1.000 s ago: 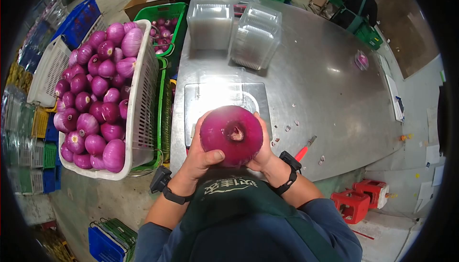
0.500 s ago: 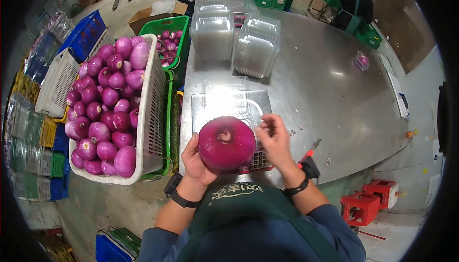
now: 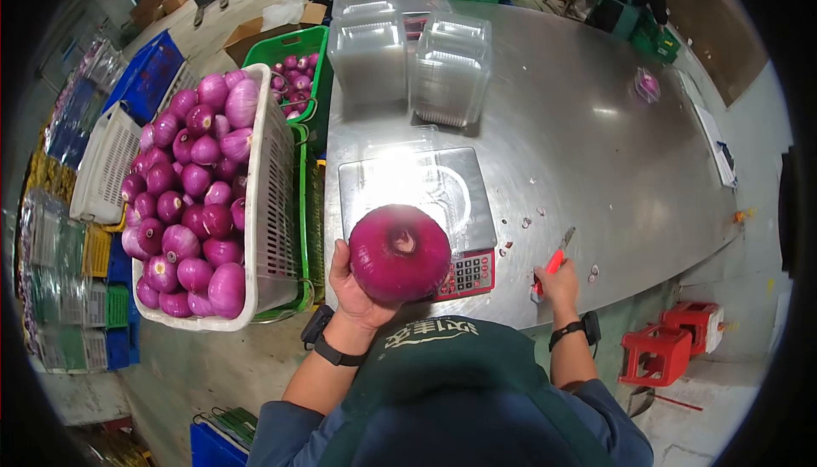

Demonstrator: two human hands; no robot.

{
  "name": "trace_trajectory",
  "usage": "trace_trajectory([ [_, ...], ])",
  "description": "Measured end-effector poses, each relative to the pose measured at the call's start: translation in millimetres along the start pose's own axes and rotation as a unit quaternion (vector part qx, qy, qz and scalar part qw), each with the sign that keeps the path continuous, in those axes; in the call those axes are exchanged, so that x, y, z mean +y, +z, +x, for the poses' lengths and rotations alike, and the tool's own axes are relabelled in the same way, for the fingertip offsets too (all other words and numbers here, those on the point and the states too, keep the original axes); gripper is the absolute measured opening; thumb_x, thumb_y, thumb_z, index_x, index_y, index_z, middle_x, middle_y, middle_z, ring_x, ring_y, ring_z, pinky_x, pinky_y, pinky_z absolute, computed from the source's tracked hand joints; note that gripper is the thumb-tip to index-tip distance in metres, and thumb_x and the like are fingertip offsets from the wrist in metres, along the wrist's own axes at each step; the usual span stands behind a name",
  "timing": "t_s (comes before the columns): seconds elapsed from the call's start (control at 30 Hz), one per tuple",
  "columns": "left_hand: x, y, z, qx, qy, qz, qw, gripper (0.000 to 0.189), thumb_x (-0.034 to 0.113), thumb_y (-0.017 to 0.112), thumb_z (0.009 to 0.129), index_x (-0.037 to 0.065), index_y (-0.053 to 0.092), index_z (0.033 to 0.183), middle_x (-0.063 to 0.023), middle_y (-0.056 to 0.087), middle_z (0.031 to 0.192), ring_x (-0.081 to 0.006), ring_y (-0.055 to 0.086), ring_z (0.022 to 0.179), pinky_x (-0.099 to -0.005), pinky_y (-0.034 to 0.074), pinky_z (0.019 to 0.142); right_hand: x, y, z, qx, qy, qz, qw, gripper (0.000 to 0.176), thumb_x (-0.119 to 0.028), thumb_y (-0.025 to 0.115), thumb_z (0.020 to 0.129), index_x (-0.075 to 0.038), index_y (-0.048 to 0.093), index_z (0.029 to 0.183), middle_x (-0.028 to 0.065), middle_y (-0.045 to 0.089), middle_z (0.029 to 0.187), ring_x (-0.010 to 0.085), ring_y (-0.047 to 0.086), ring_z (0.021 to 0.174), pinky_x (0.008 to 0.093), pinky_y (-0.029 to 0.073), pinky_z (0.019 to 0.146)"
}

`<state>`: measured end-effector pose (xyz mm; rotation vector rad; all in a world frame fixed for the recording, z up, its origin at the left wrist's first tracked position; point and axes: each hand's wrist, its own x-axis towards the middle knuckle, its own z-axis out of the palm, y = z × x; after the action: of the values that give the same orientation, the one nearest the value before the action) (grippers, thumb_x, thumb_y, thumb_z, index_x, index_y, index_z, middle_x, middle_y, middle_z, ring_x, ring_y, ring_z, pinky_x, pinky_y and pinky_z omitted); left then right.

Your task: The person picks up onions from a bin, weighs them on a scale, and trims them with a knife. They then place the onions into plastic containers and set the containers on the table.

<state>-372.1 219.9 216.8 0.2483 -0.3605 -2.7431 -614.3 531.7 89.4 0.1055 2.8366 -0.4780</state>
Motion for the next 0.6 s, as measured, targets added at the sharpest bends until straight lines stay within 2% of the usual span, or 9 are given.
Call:
trace_trajectory([
  [0.13, 1.5, -5.4, -2.0, 0.000, 0.018, 0.027, 0.999, 0.087, 0.068, 0.061, 0.091, 0.008, 0.045, 0.152, -0.0171, 0.053, 0.150, -0.0363, 0.050, 0.139, -0.0594, 0.038, 0.118, 22.5, 22.8, 34.9, -0.003, -0.020, 0.025, 0.999, 0.064, -0.033, 0.078, 0.075, 0.001, 0.059, 0.125, 0.0239, 0.073, 0.111, 0.0383, 0.072, 0.102, 0.0453, 0.055, 0.091],
  [0.2, 3.3, -5.7, -1.7, 0.000, 0.027, 0.027, 0.999, 0.086, 0.068, 0.061, 0.091, 0.008, 0.045, 0.152, -0.0171, 0.053, 0.150, -0.0362, 0.051, 0.139, -0.0594, 0.039, 0.118, 27.7, 29.2, 39.2, -0.023, -0.041, 0.205, 0.978, 0.036, -0.023, 0.066, 0.083, 0.000, 0.063, 0.110, 0.0140, 0.070, 0.087, 0.0289, 0.071, 0.075, 0.0408, 0.058, 0.071],
  [0.23, 3.9, -5.2, -1.2, -0.001, 0.030, 0.026, 0.999, 0.086, 0.067, 0.061, 0.091, 0.008, 0.045, 0.152, -0.0171, 0.053, 0.149, -0.0360, 0.051, 0.139, -0.0595, 0.039, 0.118, 29.4, 31.8, 43.2, -0.026, -0.046, 0.206, 0.977, 0.036, -0.023, 0.066, 0.083, 0.000, 0.063, 0.110, 0.0140, 0.070, 0.087, 0.0289, 0.071, 0.075, 0.0408, 0.058, 0.071],
  [0.27, 4.3, -2.8, -0.2, -0.002, 0.036, 0.028, 0.999, 0.086, 0.067, 0.061, 0.091, 0.008, 0.045, 0.152, -0.0171, 0.053, 0.149, -0.0360, 0.051, 0.139, -0.0595, 0.039, 0.118, 21.3, 21.3, 37.7, -0.107, -0.017, 0.371, 0.922, 0.029, -0.020, 0.060, 0.086, -0.002, 0.062, 0.109, 0.0105, 0.066, 0.083, 0.0242, 0.067, 0.068, 0.0382, 0.057, 0.065],
  [0.3, 5.0, 1.3, 0.9, 0.008, 0.050, 0.018, 0.999, 0.086, 0.068, 0.060, 0.091, 0.007, 0.046, 0.151, -0.0177, 0.054, 0.149, -0.0372, 0.051, 0.138, -0.0608, 0.040, 0.117, 10.7, 9.6, 30.0, -0.186, 0.014, 0.521, 0.833, 0.024, -0.017, 0.054, 0.089, -0.003, 0.061, 0.107, 0.0070, 0.061, 0.078, 0.0196, 0.063, 0.062, 0.0356, 0.055, 0.059],
  [0.33, 7.8, 5.3, 3.4, 0.016, 0.065, 0.010, 0.998, 0.086, 0.069, 0.059, 0.091, 0.007, 0.046, 0.150, -0.0182, 0.054, 0.148, -0.0384, 0.051, 0.138, -0.0620, 0.040, 0.115, -3.2, -0.3, 20.8, -0.187, 0.006, 0.524, 0.831, 0.024, -0.017, 0.054, 0.089, -0.003, 0.061, 0.107, 0.0070, 0.061, 0.078, 0.0196, 0.063, 0.062, 0.0356, 0.055, 0.059],
  [0.4, 17.8, 12.8, 14.0, 0.014, 0.077, 0.002, 0.997, 0.089, 0.072, 0.059, 0.090, 0.007, 0.046, 0.150, -0.0189, 0.054, 0.148, -0.0407, 0.051, 0.137, -0.0637, 0.041, 0.113, -32.4, -16.7, 2.7, -0.195, 0.023, 0.589, 0.784, 0.015, -0.009, 0.045, 0.089, -0.005, 0.056, 0.099, 0.0053, 0.057, 0.074, 0.0189, 0.058, 0.053, 0.0354, 0.054, 0.050],
  [0.5, 42.5, 11.2, 33.1, -0.028, 0.085, 0.018, 0.996, 0.091, 0.075, 0.059, 0.088, 0.009, 0.046, 0.149, -0.0196, 0.053, 0.147, -0.0440, 0.052, 0.134, -0.0675, 0.043, 0.108, -47.4, -22.7, -8.0, -0.243, 0.027, 0.603, 0.760, 0.016, -0.008, 0.045, 0.088, -0.004, 0.055, 0.101, 0.0073, 0.058, 0.075, 0.0199, 0.060, 0.055, 0.0358, 0.055, 0.051],
  [0.6, 61.0, 12.1, 47.2, 0.001, 0.158, 0.018, 0.987, 0.085, 0.075, 0.062, 0.085, 0.016, 0.050, 0.145, -0.0165, 0.056, 0.143, -0.0470, 0.053, 0.130, -0.0700, 0.044, 0.105, -47.5, -11.3, -7.3, -0.253, 0.009, 0.584, 0.771, 0.019, -0.008, 0.046, 0.089, -0.002, 0.054, 0.105, 0.0109, 0.062, 0.076, 0.0211, 0.061, 0.054, 0.0360, 0.054, 0.049],
])
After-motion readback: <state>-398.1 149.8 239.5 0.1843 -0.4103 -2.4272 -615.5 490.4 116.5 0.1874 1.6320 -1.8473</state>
